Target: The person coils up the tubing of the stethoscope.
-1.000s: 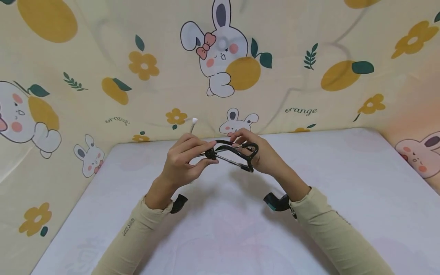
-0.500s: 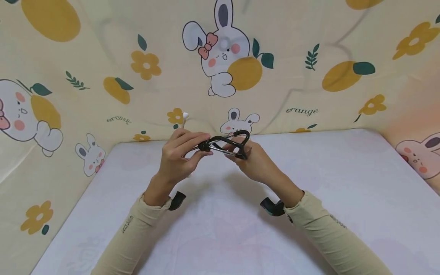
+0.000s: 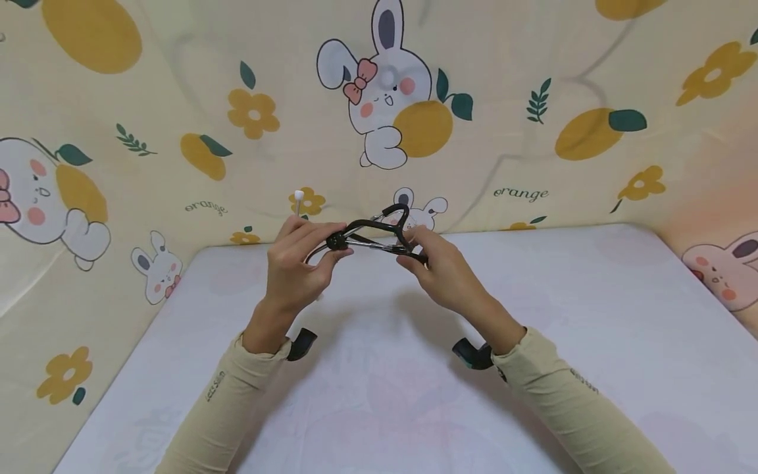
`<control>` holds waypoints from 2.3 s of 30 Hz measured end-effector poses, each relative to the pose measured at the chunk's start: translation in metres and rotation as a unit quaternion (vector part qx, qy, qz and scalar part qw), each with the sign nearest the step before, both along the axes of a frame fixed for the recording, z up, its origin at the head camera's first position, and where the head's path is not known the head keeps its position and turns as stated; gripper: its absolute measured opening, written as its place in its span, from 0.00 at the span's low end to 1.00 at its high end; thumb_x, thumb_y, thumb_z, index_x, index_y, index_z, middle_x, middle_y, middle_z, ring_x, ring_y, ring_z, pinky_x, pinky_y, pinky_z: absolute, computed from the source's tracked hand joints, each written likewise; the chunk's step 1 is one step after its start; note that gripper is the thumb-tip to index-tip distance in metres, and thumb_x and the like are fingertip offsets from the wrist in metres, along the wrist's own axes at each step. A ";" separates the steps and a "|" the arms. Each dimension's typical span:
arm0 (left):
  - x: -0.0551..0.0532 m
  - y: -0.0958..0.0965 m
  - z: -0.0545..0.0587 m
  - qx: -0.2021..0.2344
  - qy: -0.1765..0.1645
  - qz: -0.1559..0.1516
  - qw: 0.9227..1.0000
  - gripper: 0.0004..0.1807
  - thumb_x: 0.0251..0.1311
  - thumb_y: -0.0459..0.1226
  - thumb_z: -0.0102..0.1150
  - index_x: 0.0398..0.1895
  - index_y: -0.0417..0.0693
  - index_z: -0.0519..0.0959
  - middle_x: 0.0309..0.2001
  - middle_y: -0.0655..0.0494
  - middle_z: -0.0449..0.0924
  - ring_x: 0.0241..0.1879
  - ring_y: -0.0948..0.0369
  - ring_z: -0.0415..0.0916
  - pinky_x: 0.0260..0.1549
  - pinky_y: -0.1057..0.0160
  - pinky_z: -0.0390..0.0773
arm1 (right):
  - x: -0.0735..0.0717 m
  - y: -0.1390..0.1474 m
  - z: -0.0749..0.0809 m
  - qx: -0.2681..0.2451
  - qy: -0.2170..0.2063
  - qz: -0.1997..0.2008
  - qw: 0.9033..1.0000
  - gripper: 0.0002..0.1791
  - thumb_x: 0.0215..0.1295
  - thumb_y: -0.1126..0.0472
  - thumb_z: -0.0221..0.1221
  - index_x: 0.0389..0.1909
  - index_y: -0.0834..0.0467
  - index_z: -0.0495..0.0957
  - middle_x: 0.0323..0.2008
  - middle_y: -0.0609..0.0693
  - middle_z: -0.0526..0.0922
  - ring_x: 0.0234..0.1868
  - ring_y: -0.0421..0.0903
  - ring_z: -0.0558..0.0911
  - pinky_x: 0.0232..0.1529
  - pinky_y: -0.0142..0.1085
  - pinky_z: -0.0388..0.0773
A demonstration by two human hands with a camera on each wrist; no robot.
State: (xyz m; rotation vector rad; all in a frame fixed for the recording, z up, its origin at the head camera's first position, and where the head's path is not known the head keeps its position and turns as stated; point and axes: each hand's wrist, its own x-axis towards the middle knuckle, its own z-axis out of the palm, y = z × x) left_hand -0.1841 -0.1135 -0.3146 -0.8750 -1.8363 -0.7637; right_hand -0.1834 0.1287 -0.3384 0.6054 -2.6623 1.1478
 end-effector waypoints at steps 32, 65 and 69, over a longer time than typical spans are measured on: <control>0.001 -0.004 0.001 -0.004 -0.042 0.082 0.996 0.17 0.51 0.34 0.75 0.44 0.39 0.87 0.37 0.48 0.89 0.35 0.54 0.71 0.38 0.58 0.72 | 0.032 -0.013 0.015 0.006 0.135 0.126 0.983 0.07 0.59 0.65 0.69 0.38 0.54 0.85 0.34 0.42 0.86 0.29 0.34 0.79 0.31 0.28 0.78; -0.001 0.008 -0.011 -0.214 0.023 0.113 0.970 0.17 0.51 0.45 0.72 0.44 0.48 0.88 0.39 0.61 0.90 0.32 0.59 0.70 0.34 0.65 0.71 | 0.038 -0.013 0.021 -0.067 0.210 0.052 0.974 0.11 0.53 0.72 0.71 0.35 0.55 0.85 0.32 0.43 0.83 0.28 0.35 0.72 0.29 0.22 0.69; 0.002 0.016 -0.013 -0.266 0.041 0.094 0.959 0.15 0.53 0.44 0.72 0.43 0.50 0.88 0.37 0.64 0.89 0.30 0.60 0.68 0.33 0.67 0.70 | 0.035 -0.012 0.022 -0.073 0.231 0.044 0.969 0.10 0.52 0.73 0.70 0.34 0.58 0.84 0.31 0.45 0.83 0.28 0.35 0.72 0.29 0.21 0.69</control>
